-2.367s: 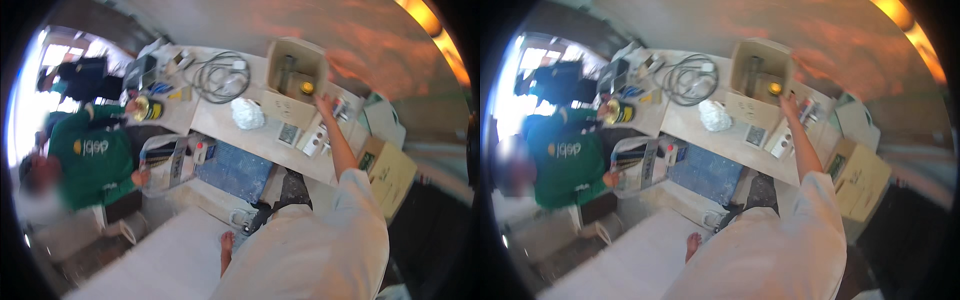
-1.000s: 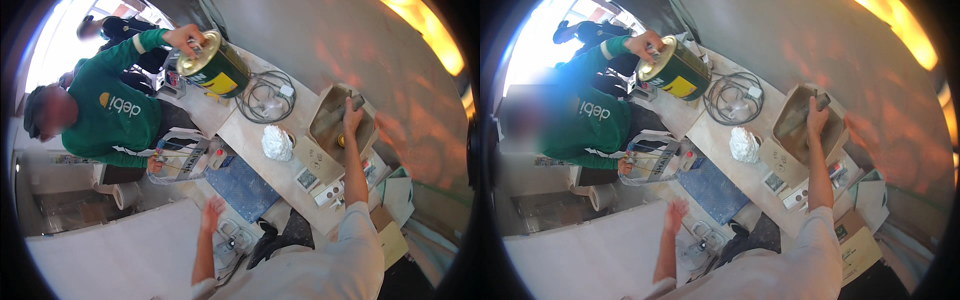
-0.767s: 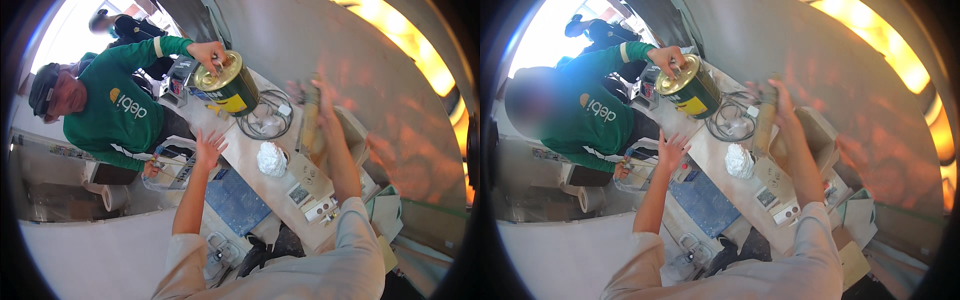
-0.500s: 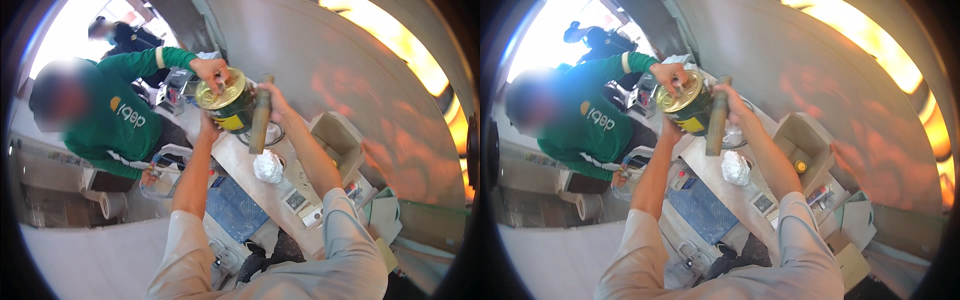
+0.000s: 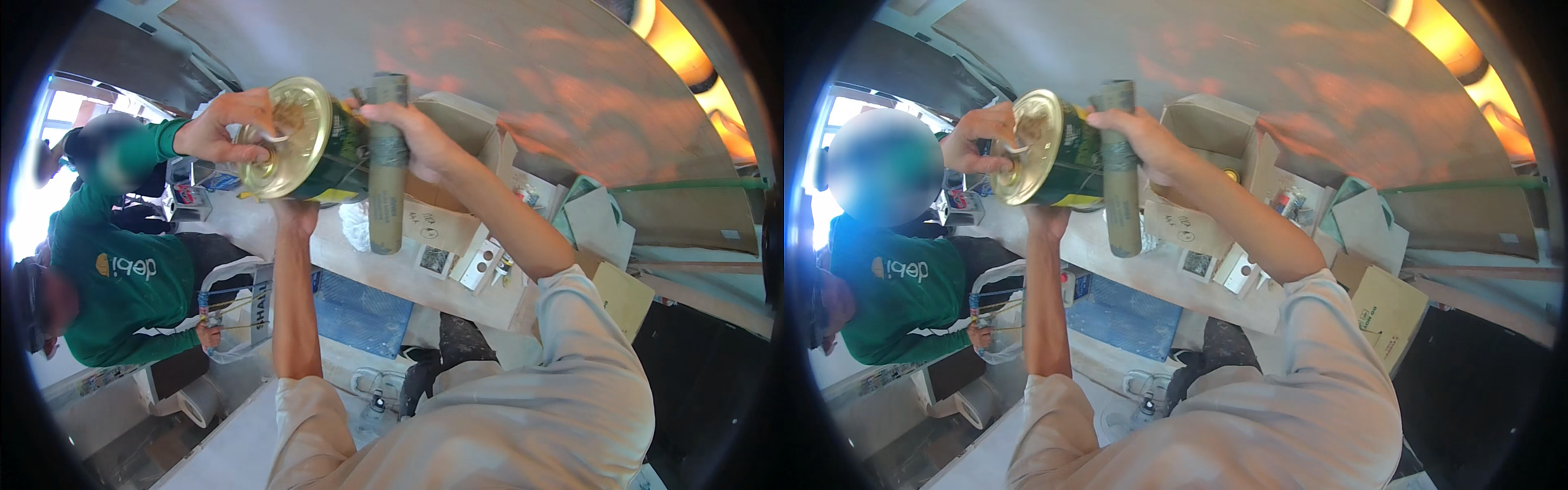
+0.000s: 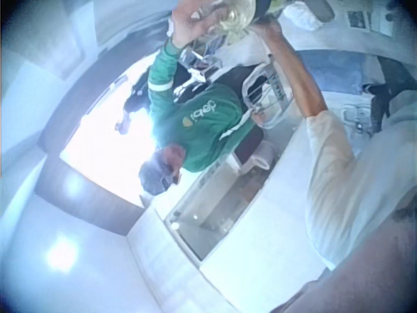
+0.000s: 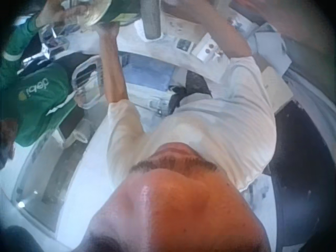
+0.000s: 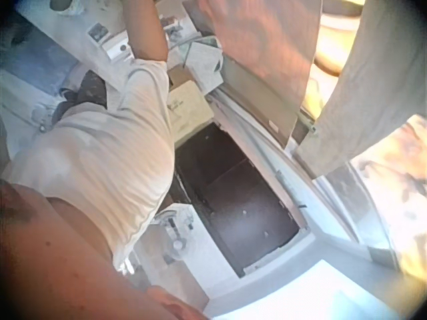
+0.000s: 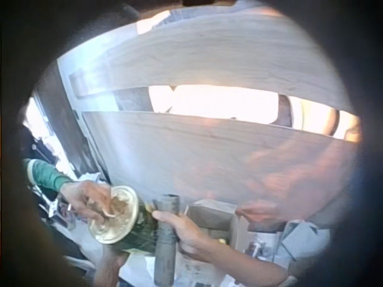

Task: The person packs various items, including a yellow can and a white wrapped object, into a cardboard box. They move the box to a table and continue organizing the contents while other people work in the background.

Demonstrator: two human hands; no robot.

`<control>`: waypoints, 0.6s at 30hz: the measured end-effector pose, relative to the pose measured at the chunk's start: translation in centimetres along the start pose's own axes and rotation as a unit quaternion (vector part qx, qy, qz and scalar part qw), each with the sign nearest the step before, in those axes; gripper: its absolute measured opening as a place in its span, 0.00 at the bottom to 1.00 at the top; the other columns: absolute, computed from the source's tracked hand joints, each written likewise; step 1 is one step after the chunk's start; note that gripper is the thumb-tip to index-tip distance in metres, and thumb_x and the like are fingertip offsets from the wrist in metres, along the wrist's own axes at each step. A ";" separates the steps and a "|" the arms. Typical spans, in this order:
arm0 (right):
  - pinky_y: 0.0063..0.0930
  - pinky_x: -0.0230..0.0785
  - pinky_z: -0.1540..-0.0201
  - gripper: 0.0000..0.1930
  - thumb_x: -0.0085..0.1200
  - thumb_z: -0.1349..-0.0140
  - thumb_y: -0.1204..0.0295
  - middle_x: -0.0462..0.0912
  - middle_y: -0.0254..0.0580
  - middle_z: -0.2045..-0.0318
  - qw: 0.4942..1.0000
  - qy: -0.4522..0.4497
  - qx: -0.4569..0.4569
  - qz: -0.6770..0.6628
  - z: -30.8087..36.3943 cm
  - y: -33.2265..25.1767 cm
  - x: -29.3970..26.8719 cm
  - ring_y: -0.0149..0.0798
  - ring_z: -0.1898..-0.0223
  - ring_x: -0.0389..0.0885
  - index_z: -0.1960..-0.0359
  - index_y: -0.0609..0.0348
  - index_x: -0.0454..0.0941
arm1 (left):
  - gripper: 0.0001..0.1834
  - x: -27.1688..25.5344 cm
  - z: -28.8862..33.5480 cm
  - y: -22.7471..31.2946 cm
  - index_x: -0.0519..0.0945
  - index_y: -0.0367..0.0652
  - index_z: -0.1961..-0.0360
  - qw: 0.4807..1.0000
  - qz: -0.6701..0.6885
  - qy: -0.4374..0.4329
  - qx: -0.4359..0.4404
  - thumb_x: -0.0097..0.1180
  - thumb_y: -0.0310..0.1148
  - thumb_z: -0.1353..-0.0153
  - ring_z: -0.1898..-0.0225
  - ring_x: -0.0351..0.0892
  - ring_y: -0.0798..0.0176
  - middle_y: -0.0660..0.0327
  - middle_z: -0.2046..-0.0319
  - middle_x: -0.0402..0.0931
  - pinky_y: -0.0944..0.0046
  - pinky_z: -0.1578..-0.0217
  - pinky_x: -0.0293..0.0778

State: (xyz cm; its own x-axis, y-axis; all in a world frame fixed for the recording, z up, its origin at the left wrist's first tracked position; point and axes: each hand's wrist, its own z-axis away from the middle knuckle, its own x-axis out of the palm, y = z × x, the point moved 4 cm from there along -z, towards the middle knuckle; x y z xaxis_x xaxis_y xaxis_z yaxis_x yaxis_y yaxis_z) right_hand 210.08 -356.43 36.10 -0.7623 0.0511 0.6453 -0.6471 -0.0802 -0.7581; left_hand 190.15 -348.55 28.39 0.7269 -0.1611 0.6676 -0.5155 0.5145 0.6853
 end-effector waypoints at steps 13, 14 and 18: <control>0.34 0.74 0.55 0.21 0.53 0.43 0.60 0.81 0.42 0.63 0.974 0.218 0.058 0.002 6.0 -0.5 -17.7 0.36 0.63 0.81 0.54 0.62 0.74 | 0.35 7.8 -4.0 -16.7 0.59 0.44 0.36 0.998 -0.067 0.000 -0.010 0.27 0.59 0.33 0.37 0.60 0.58 0.57 0.38 0.61 0.59 0.38 0.58; 0.33 0.74 0.55 0.21 0.53 0.43 0.60 0.81 0.42 0.62 0.971 0.228 0.066 0.005 6.1 -0.5 -19.0 0.36 0.63 0.81 0.54 0.62 0.74 | 0.35 7.6 -4.3 -17.9 0.60 0.45 0.36 0.998 -0.058 0.009 -0.019 0.26 0.59 0.33 0.37 0.60 0.58 0.57 0.38 0.61 0.59 0.38 0.58; 0.31 0.73 0.55 0.19 0.53 0.44 0.62 0.81 0.41 0.63 0.976 0.199 0.091 0.018 5.1 0.3 -22.5 0.35 0.64 0.81 0.55 0.63 0.74 | 0.34 6.2 -6.9 -21.7 0.62 0.46 0.38 0.997 0.010 0.031 -0.067 0.25 0.58 0.34 0.39 0.63 0.57 0.58 0.40 0.63 0.57 0.40 0.62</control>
State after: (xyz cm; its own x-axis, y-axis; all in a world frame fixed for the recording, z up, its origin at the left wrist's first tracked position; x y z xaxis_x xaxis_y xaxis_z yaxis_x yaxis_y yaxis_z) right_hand 227.14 -362.65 21.84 -0.7523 0.4241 0.5041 -0.6348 -0.2621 -0.7269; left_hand 208.99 -354.88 15.69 0.7463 -0.0998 0.6581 -0.4672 0.6257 0.6246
